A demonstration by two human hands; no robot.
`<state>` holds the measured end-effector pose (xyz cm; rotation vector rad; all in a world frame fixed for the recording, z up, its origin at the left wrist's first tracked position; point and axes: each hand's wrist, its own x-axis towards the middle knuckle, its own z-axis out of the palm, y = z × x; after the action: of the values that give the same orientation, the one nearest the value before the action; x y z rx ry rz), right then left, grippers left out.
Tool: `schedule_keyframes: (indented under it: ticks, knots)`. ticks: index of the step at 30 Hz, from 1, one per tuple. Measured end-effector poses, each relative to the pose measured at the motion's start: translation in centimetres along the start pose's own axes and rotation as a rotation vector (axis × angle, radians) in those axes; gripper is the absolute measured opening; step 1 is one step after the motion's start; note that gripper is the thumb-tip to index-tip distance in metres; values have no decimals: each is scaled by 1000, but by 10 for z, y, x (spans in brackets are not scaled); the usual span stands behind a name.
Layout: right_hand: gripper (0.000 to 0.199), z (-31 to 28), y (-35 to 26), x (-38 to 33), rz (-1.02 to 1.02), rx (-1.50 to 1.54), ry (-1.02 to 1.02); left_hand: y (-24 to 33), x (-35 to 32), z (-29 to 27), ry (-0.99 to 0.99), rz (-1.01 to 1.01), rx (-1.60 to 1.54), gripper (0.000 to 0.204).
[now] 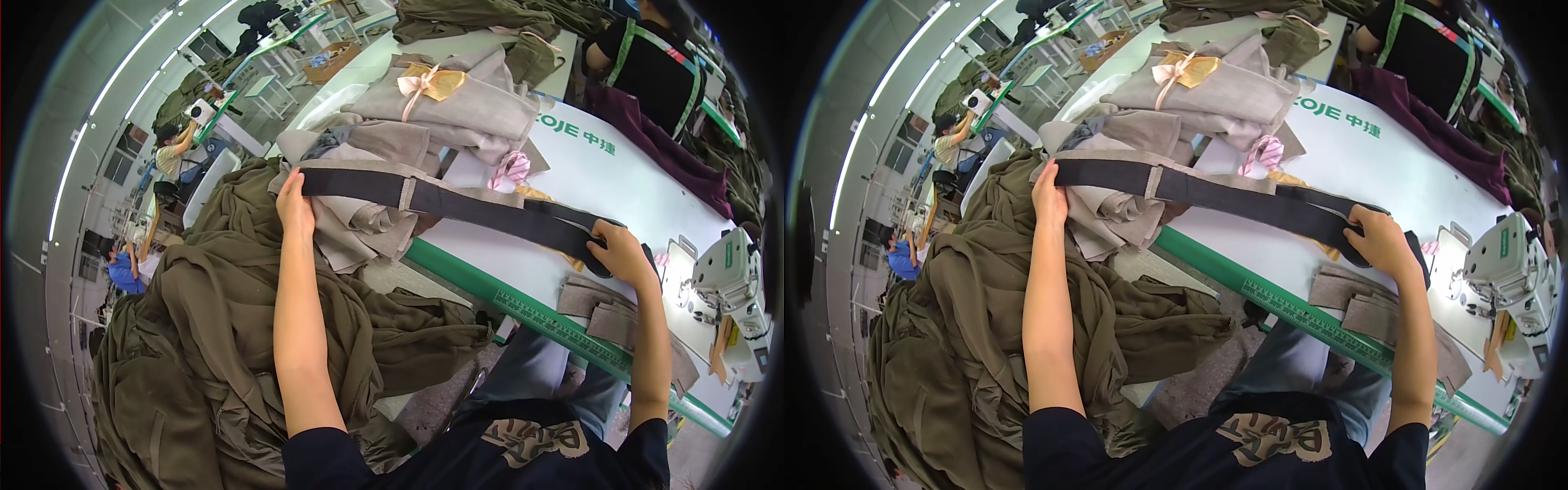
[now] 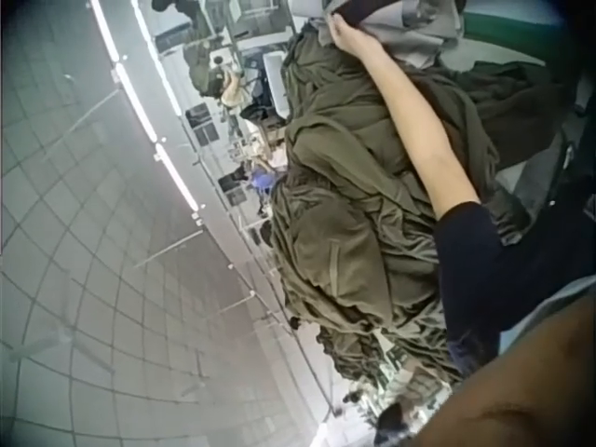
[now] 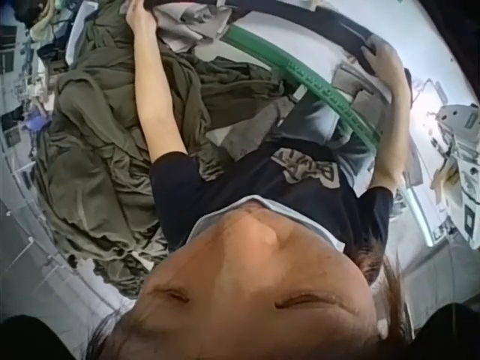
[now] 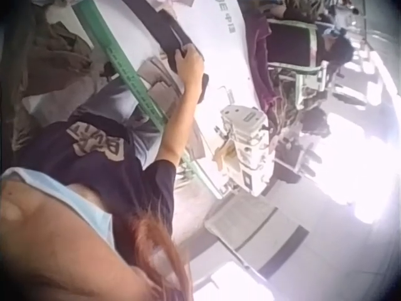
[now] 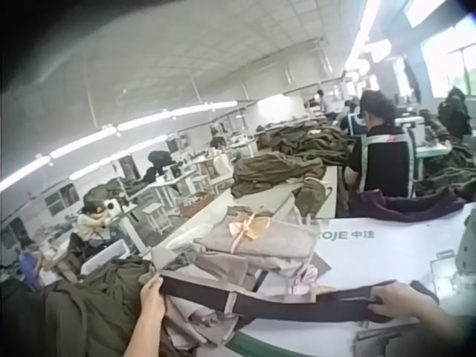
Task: Sorting, aligning, and organizing various fabric pieces and strips on a sewing workbench.
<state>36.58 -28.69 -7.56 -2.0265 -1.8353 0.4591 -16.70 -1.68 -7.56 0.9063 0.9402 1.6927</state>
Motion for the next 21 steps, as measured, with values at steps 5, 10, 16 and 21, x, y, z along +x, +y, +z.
schedule_keyframes:
  ticks: [5,10,16,21]
  knots:
    - [21,-2,4,-2,5,4,-22,-1,-1,4,27,-21,-45,32]
    - [21,-2,1,-3,0,22,-16,3,3,-7,56,-9,-11,38]
    - [21,-2,4,-2,-3,40,-29,2,5,-9,103,-32,-31,40]
    - [21,0,7,-1,-13,52,-39,1,8,-13,89,-44,7,43]
